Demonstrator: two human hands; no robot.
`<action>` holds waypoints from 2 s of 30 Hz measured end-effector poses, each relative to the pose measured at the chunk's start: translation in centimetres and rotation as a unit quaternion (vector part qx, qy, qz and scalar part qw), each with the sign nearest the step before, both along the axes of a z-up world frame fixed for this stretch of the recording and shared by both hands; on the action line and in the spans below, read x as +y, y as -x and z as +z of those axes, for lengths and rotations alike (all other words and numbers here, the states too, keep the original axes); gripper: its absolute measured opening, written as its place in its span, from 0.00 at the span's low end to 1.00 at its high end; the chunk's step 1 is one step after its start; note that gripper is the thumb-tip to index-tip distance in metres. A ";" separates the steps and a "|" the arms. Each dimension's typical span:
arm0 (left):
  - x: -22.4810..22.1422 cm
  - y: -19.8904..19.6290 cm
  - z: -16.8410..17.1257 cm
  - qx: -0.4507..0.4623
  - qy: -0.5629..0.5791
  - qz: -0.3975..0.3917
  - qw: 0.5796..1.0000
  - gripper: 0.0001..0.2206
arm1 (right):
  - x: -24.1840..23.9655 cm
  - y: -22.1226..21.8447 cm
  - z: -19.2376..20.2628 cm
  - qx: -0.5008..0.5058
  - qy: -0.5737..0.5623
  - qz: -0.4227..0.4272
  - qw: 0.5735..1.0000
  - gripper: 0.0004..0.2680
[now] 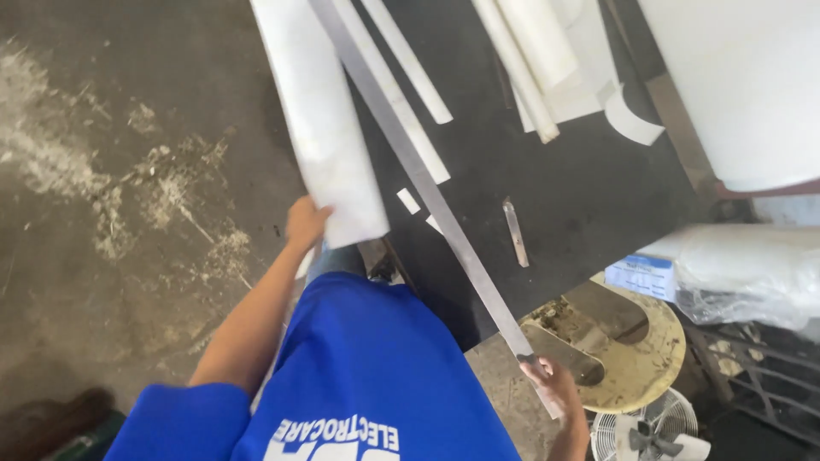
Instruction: Measuring and cutting white insulation sheets to specific sizes using a metal ruler and a utility knife on a workshop table.
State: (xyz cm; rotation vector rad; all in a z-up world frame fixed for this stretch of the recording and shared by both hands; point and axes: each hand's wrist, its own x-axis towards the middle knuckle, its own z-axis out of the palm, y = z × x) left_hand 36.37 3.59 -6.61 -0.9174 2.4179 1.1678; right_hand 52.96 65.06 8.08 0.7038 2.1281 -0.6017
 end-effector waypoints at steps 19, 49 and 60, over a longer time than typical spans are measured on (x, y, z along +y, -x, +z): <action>-8.8 -5.8 11.2 -0.025 -0.173 -0.037 0.984 0.13 | -18.3 11.9 3.5 0.333 0.212 -0.080 0.915 0.14; -27.3 -6.5 6.9 0.082 -0.184 0.143 0.969 0.12 | -34.3 35.5 -6.1 0.476 0.012 0.176 0.861 0.12; -27.2 3.3 10.5 0.074 -0.178 0.202 0.960 0.20 | -35.1 44.7 -6.7 0.572 -0.024 0.385 0.724 0.15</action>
